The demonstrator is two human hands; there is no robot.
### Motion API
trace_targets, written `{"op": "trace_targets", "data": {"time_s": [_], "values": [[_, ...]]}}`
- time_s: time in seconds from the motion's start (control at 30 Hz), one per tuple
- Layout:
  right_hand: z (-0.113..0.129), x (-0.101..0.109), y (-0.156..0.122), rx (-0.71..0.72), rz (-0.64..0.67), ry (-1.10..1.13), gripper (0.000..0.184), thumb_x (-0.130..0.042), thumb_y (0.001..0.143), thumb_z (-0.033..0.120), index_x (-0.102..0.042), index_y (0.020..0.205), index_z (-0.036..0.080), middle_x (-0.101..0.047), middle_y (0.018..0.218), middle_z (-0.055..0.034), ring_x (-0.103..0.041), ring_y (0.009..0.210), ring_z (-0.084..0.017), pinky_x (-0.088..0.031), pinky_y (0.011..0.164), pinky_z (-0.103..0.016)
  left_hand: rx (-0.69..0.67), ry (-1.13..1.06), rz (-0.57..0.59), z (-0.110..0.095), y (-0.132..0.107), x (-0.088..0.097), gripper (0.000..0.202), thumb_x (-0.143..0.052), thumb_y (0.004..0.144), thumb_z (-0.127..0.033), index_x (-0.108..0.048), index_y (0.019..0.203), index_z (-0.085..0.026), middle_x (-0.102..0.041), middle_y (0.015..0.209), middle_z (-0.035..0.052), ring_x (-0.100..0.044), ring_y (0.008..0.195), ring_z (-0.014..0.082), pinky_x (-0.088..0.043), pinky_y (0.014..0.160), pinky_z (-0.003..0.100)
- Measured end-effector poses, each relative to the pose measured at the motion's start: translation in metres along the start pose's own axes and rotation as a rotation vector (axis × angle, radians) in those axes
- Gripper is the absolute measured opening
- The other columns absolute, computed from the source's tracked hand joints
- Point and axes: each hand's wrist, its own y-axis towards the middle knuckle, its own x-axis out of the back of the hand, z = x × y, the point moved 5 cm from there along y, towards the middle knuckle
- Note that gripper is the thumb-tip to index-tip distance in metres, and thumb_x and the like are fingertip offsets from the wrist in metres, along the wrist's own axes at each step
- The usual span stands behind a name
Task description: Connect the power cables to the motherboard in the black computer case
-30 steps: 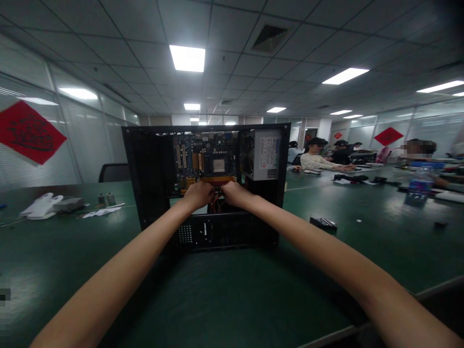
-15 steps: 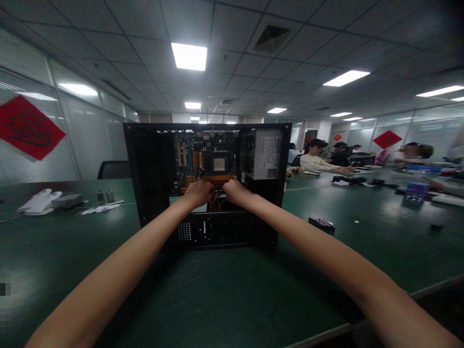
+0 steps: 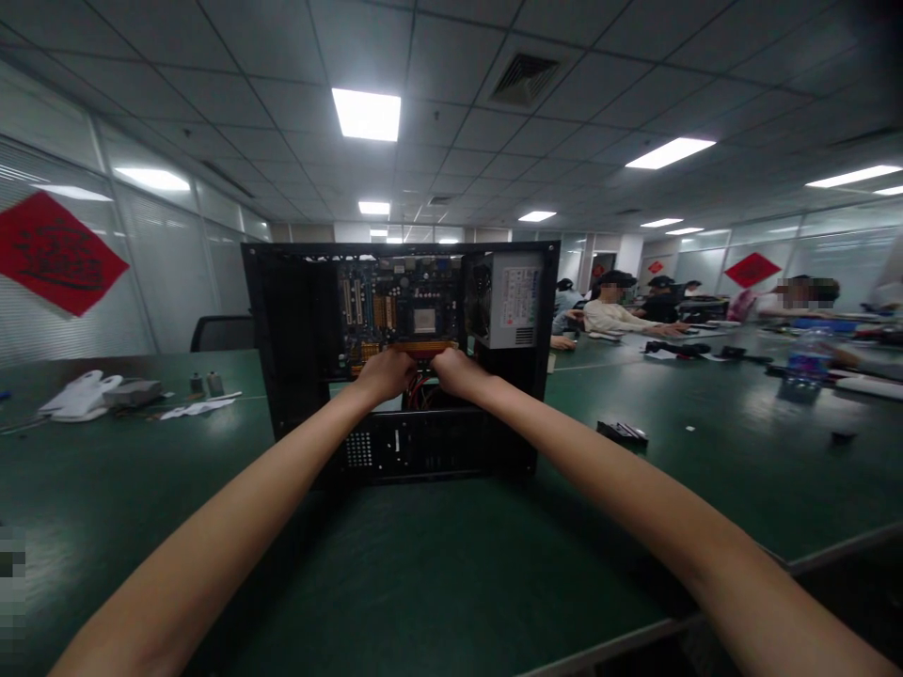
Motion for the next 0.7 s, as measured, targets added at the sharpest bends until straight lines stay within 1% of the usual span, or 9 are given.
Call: {"op": "trace_targets", "data": {"time_s": [0.07, 0.13, 0.2, 0.23, 0.3, 0.37, 0.47, 0.57, 0.7], "values": [[0.000, 0.003, -0.001, -0.006, -0.007, -0.003, 0.032, -0.052, 0.088, 0.004, -0.072, 0.112, 0.009, -0.071, 0.115, -0.0228, -0.069, 0.107, -0.030, -0.052, 0.086, -0.033, -0.008, -0.038, -0.026, 0.002, -0.003, 0.002, 0.033, -0.047, 0.093, -0.029, -0.078, 0.105, -0.026, -0.076, 0.108, 0.0096, -0.071, 0.101, 0.0292, -0.054, 0.083, 0.036], [0.000, 0.009, -0.008, -0.004, -0.034, -0.001, 0.028, -0.051, 0.092, 0.009, -0.071, 0.111, 0.010, -0.071, 0.113, -0.0214, -0.070, 0.106, -0.029, -0.051, 0.085, -0.032, -0.014, -0.096, -0.068, 0.005, -0.011, 0.008, 0.032, -0.048, 0.094, -0.030, -0.078, 0.104, -0.026, -0.077, 0.107, 0.0083, -0.071, 0.101, 0.0276, -0.052, 0.082, 0.034], [0.002, 0.017, -0.024, 0.032, -0.094, 0.011, 0.026, -0.048, 0.099, 0.019, -0.071, 0.109, 0.012, -0.073, 0.109, -0.0181, -0.071, 0.102, -0.027, -0.050, 0.082, -0.031, -0.021, -0.156, -0.106, 0.006, -0.026, 0.015, 0.033, -0.048, 0.096, -0.035, -0.078, 0.104, -0.024, -0.077, 0.103, 0.0085, -0.071, 0.098, 0.0261, -0.051, 0.080, 0.032], [0.003, 0.020, -0.036, 0.060, -0.130, 0.016, 0.029, -0.045, 0.102, 0.026, -0.071, 0.106, 0.013, -0.074, 0.106, -0.0163, -0.072, 0.099, -0.027, -0.050, 0.079, -0.030, -0.027, -0.179, -0.113, 0.006, -0.036, 0.019, 0.035, -0.047, 0.097, -0.039, -0.077, 0.103, -0.023, -0.078, 0.101, 0.0090, -0.071, 0.096, 0.0256, -0.050, 0.078, 0.031], [0.002, 0.022, -0.063, 0.086, -0.193, -0.017, 0.041, -0.038, 0.106, 0.039, -0.071, 0.101, 0.016, -0.076, 0.096, -0.0132, -0.073, 0.087, -0.025, -0.047, 0.071, -0.029, -0.044, -0.172, -0.074, 0.005, -0.057, 0.021, 0.048, -0.039, 0.101, -0.047, -0.078, 0.088, -0.021, -0.077, 0.089, 0.0096, -0.071, 0.083, 0.0244, -0.048, 0.070, 0.031], [0.001, 0.015, -0.089, 0.126, -0.189, -0.095, 0.049, -0.034, 0.106, 0.045, -0.071, 0.096, 0.016, -0.075, 0.089, -0.0134, -0.072, 0.079, -0.025, -0.043, 0.065, -0.029, -0.050, -0.104, -0.023, 0.004, -0.077, 0.020, 0.062, -0.031, 0.102, -0.055, -0.076, 0.078, -0.020, -0.075, 0.079, 0.0107, -0.069, 0.072, 0.0238, -0.046, 0.064, 0.031], [-0.005, 0.000, -0.111, 0.199, -0.174, -0.171, 0.052, -0.028, 0.108, 0.043, -0.070, 0.094, 0.014, -0.075, 0.083, -0.0121, -0.071, 0.072, -0.022, -0.034, 0.057, -0.028, -0.067, -0.003, 0.038, 0.004, -0.095, 0.016, 0.073, -0.023, 0.102, -0.060, -0.074, 0.071, -0.018, -0.073, 0.073, 0.0122, -0.067, 0.065, 0.0242, -0.042, 0.059, 0.032], [-0.009, -0.012, -0.111, 0.261, -0.204, -0.212, 0.053, -0.025, 0.109, 0.041, -0.067, 0.095, 0.012, -0.074, 0.083, -0.0121, -0.069, 0.069, -0.020, -0.026, 0.053, -0.029, -0.109, 0.037, 0.055, 0.005, -0.097, 0.013, 0.076, -0.020, 0.102, -0.061, -0.075, 0.072, -0.018, -0.073, 0.073, 0.0119, -0.068, 0.066, 0.0248, -0.042, 0.058, 0.031], [-0.015, -0.020, -0.096, 0.296, -0.233, -0.223, 0.053, -0.025, 0.109, 0.041, -0.066, 0.093, 0.012, -0.074, 0.081, -0.0117, -0.067, 0.066, -0.018, -0.024, 0.053, -0.029, -0.139, 0.057, 0.044, 0.006, -0.088, 0.009, 0.077, -0.017, 0.103, -0.060, -0.075, 0.074, -0.018, -0.074, 0.076, 0.0116, -0.069, 0.069, 0.0233, -0.043, 0.061, 0.030]]}}
